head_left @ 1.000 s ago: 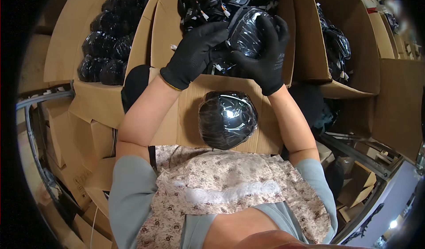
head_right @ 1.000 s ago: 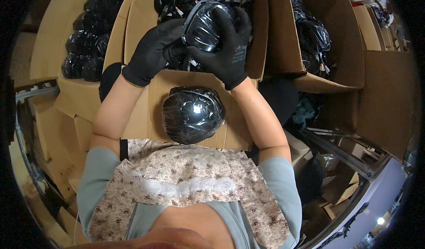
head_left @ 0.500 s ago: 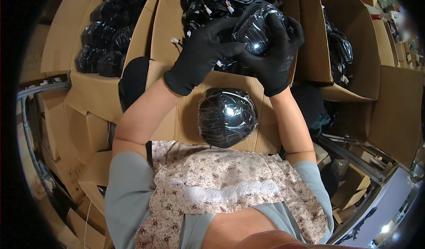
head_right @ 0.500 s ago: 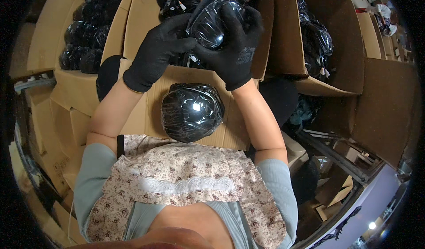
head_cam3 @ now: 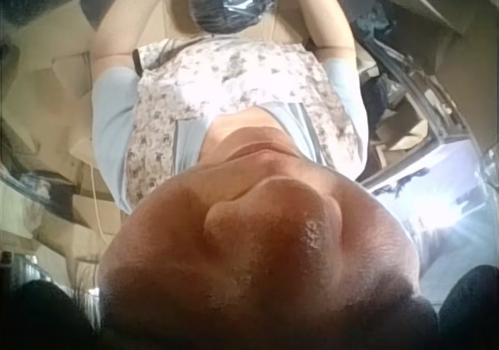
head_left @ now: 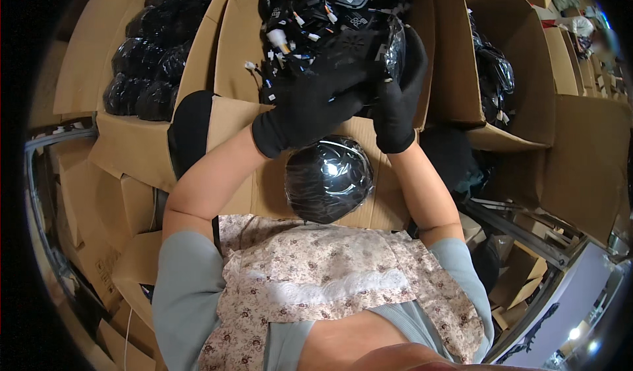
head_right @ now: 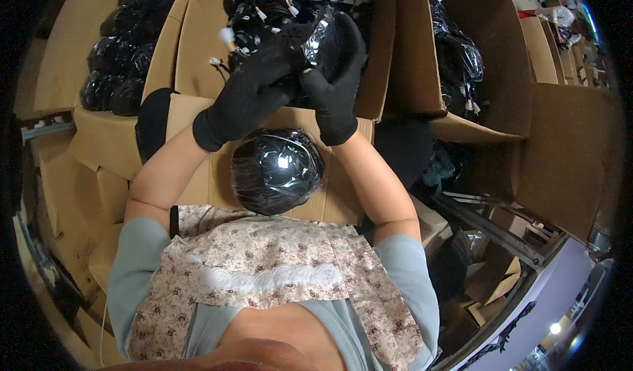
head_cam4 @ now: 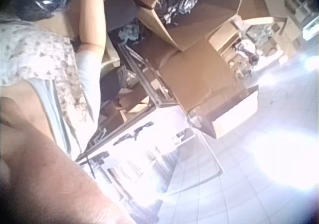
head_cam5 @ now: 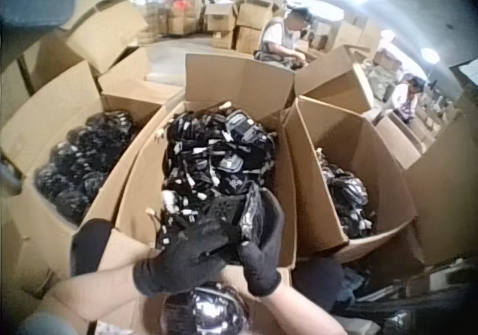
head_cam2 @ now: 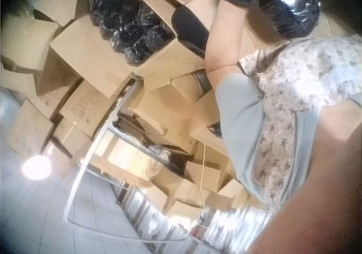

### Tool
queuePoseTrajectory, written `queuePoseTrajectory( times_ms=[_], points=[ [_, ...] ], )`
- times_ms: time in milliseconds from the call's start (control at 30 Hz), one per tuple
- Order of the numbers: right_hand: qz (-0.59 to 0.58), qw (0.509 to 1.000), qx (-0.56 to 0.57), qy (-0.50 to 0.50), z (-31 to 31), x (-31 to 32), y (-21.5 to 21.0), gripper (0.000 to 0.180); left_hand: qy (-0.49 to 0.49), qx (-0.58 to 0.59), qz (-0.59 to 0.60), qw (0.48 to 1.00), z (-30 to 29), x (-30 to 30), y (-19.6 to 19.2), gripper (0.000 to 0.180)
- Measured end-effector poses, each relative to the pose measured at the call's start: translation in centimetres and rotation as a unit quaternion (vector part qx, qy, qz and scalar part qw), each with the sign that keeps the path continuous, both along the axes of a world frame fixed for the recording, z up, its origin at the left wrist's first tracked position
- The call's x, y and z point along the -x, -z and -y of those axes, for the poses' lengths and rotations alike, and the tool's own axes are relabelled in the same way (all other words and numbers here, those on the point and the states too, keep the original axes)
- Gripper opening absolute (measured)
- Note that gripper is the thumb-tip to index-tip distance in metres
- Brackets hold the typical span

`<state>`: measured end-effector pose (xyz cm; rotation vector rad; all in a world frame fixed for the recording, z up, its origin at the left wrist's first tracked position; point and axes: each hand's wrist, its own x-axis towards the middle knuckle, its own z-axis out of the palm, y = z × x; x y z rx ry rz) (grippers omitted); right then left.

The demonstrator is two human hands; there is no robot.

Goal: The person assembles digital speedometer gauges by taking meters and covers from cardboard boxes, fitting the covers onto the meters by hand, and rearranging the boxes.

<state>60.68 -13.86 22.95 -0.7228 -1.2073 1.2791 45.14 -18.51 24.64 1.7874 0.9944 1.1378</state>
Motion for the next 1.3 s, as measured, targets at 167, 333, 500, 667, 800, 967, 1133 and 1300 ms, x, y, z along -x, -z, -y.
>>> queuePoseTrajectory(
  times_ms=[167, 333, 500, 667, 800, 967, 1133, 1300],
  points=[
    [-0.003, 0.999, -0.029, -0.023, -0.5, -0.7, 0.7, 0.078, -0.040, -0.207, -0.175, 0.962, -0.5, -1.1, 0.2, 0.066],
    [-0.150, 0.968, 0.115, -0.163, -1.7, -1.7, 2.5, 0.067, -0.015, -0.210, -0.230, 0.950, -1.6, -1.1, 2.1, 0.071],
    [-0.138, 0.959, 0.126, -0.214, -2.2, -1.9, 1.9, 0.060, 0.067, -0.152, -0.270, 0.948, -1.5, -0.1, 3.2, 0.070],
    [-0.260, 0.874, 0.303, -0.278, -1.6, -1.4, 4.4, 0.059, -0.002, -0.102, -0.202, 0.974, -0.6, 1.0, 4.8, 0.084],
    [-0.245, 0.869, 0.316, -0.290, -0.7, 0.9, 4.1, 0.058, -0.128, 0.043, -0.131, 0.982, 0.6, 2.5, 6.3, 0.097],
    [-0.285, 0.831, 0.337, -0.340, 0.2, 1.7, 3.7, 0.057, -0.153, 0.207, -0.165, 0.952, 1.5, 2.7, 4.0, 0.097],
    [-0.317, 0.786, 0.373, -0.377, 0.9, 2.0, 3.7, 0.057, -0.135, 0.209, -0.229, 0.941, 1.9, 4.7, 3.9, 0.087],
    [-0.304, 0.834, 0.313, -0.339, 0.5, 1.7, 2.4, 0.057, -0.066, 0.379, 0.034, 0.922, 0.7, 5.7, 2.0, 0.057]
  ],
)
